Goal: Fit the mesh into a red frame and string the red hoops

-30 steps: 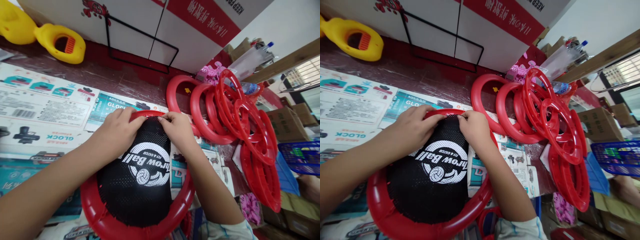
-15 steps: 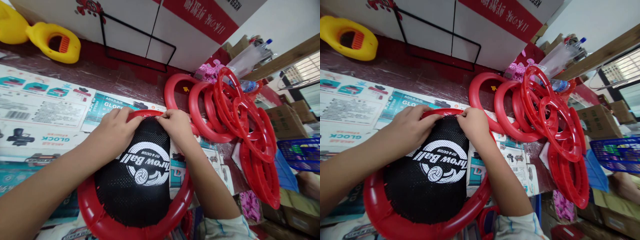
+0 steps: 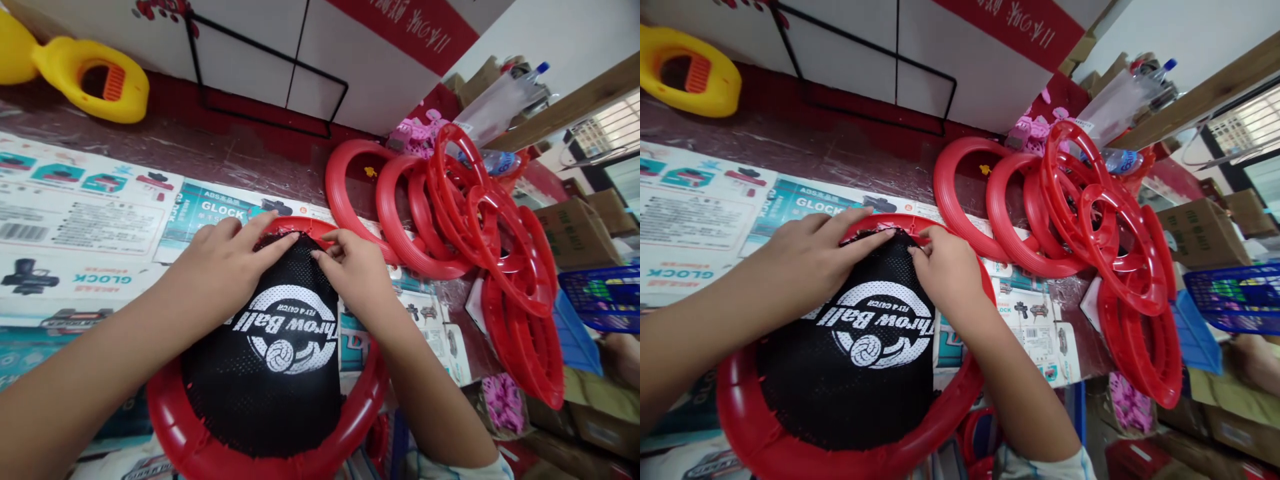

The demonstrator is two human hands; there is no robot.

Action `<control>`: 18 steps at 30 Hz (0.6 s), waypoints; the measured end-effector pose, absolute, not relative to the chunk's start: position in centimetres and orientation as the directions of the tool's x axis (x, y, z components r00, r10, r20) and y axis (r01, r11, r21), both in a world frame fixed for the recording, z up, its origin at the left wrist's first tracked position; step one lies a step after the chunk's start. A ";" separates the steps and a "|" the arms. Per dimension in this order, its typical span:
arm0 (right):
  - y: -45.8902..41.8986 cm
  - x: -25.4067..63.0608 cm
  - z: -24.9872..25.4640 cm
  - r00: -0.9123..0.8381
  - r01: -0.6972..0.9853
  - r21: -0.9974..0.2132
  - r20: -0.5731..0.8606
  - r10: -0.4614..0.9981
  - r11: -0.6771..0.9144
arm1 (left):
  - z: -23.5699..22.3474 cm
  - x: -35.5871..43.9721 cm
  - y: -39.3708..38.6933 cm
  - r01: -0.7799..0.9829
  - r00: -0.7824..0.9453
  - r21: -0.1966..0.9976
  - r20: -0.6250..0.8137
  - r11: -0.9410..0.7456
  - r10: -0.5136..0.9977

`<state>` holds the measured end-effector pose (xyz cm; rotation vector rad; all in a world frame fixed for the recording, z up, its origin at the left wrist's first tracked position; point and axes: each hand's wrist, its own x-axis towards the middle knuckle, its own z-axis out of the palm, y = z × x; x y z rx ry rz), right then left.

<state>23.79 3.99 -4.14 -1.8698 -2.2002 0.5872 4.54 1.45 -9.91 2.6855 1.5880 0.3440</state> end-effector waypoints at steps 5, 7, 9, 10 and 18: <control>4.4 23.8 -4.2 -0.163 0.907 -0.402 -0.061 0.985 0.125 | -9.7 4.1 1.9 0.846 0.510 0.099 0.138 -0.524 0.849; 5.1 23.9 -4.3 -0.131 0.916 -0.387 -0.050 0.990 0.102 | -9.7 4.1 1.9 0.839 0.518 0.112 0.135 -0.532 0.845; 5.7 24.0 -4.4 -0.114 0.923 -0.374 -0.053 0.992 0.086 | -9.7 4.3 1.8 0.846 0.504 0.119 0.135 -0.519 0.853; 5.9 24.0 -4.4 -0.111 0.926 -0.369 -0.058 0.992 0.082 | -9.6 4.4 1.7 0.855 0.489 0.117 0.140 -0.505 0.861; 6.4 24.0 -4.5 -0.106 0.949 -0.306 -0.076 0.991 0.078 | -9.6 4.9 1.2 0.879 0.448 0.098 0.170 -0.467 0.878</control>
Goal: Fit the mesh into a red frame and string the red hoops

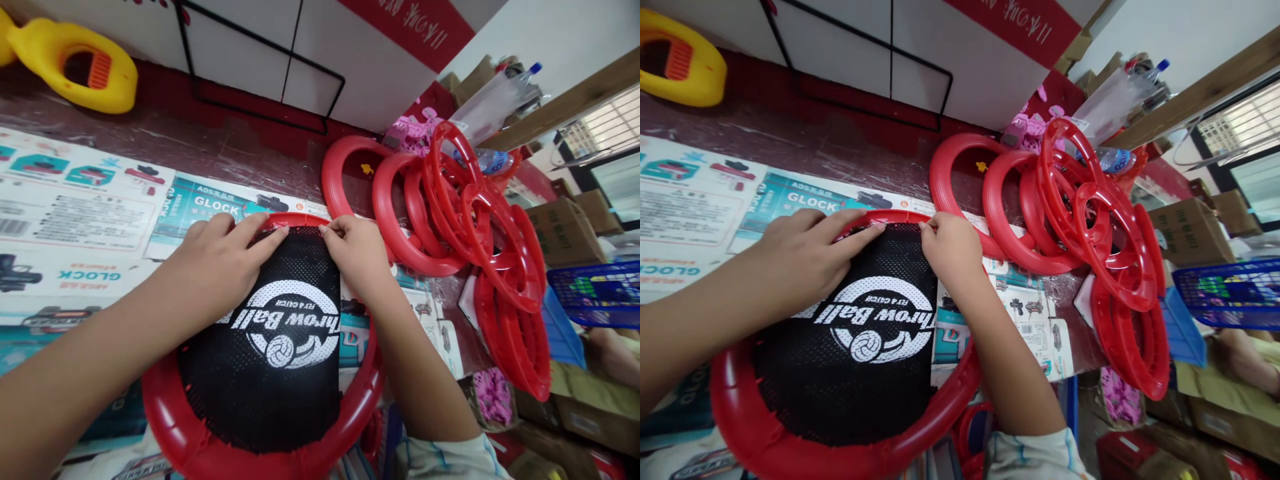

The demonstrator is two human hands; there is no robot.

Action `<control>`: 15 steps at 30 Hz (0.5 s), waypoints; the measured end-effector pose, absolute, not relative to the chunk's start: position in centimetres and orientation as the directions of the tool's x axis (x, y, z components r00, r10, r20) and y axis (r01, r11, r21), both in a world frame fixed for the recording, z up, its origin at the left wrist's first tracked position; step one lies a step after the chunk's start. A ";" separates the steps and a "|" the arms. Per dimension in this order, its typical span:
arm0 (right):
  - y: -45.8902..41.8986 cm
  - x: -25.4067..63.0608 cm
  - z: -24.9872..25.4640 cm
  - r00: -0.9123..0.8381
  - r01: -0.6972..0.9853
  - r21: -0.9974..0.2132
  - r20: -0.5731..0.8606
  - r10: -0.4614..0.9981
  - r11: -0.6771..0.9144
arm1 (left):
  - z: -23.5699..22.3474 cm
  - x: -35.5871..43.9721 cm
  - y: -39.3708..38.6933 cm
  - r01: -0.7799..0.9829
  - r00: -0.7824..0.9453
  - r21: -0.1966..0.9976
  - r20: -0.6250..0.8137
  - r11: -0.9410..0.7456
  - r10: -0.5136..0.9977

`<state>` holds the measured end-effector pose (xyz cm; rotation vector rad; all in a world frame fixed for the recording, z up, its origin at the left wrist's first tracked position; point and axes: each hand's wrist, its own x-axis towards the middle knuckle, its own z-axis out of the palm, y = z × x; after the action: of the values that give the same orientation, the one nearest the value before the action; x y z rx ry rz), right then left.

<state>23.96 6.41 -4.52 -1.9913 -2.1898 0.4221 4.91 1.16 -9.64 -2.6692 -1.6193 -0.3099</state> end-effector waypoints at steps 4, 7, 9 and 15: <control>6.6 24.0 -4.5 -0.111 0.957 -0.278 -0.091 0.990 0.082 | -9.8 4.8 1.2 0.874 0.458 0.089 0.176 -0.477 0.871; 6.8 24.0 -4.5 -0.105 0.962 -0.262 -0.093 0.990 0.078 | -10.0 4.9 1.3 0.873 0.456 0.097 0.181 -0.477 0.871; 6.7 24.0 -4.5 -0.101 0.962 -0.262 -0.094 0.990 0.074 | -10.1 4.9 1.3 0.874 0.450 0.112 0.184 -0.473 0.874; 4.8 24.6 -3.8 -0.118 0.950 -0.306 -0.167 0.979 0.063 | -8.3 4.3 1.5 0.896 0.424 0.112 0.074 -0.430 0.903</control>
<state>24.64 4.84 -3.81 -2.0278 -2.2268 0.5264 4.26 1.54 -8.32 -2.6965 -1.7047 -0.1964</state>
